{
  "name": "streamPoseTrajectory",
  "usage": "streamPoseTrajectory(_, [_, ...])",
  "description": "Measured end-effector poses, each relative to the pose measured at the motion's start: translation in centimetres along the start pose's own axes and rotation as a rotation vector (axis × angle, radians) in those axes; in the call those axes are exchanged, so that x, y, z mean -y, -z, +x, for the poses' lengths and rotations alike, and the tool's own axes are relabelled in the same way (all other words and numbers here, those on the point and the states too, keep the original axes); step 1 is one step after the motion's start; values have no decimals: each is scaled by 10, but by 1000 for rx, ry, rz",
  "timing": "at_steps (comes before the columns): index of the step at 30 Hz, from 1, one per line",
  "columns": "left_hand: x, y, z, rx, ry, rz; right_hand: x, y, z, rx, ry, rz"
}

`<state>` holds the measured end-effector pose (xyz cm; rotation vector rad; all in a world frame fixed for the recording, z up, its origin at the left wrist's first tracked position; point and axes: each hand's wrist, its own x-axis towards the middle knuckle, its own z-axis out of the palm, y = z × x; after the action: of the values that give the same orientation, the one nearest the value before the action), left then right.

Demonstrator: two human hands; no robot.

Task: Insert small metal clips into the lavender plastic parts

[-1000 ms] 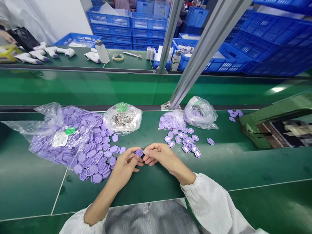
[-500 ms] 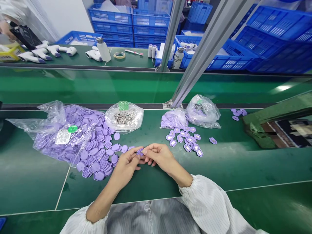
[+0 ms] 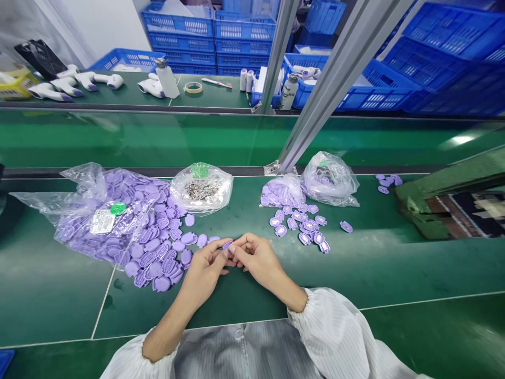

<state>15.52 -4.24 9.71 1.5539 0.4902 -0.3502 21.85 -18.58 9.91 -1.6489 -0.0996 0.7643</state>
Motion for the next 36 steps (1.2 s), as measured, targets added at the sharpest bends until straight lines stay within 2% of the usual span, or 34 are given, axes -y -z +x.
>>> streamPoseTrajectory(4, [0,0,0,-12,18,9,-3,7,3,20,-42,-2])
streamPoseTrajectory(9, [-2,2,-1,25,16,-4,4,17,7,136,-136,39])
streamPoseTrajectory(14, [-2,2,-3,32,1,-52,6,15,8,123,-171,-5])
streamPoseTrajectory(19, [0,2,-3,22,-20,-92,2,15,7,212,-123,9])
streamPoseTrajectory(28, [5,1,-4,8,-72,-60,0,5,-1,119,-67,-5])
streamPoseTrajectory(30, [4,-4,-8,23,-49,-33,1,11,-1,152,-89,-54])
streamPoseTrajectory(33, [4,-9,-21,96,0,92,5,33,-4,188,-157,-250])
streamPoseTrajectory(35, [5,-4,-31,95,-48,294,8,56,-5,124,-138,-451])
streamPoseTrajectory(36, [5,1,-36,58,-100,416,9,67,-6,77,-109,-558])
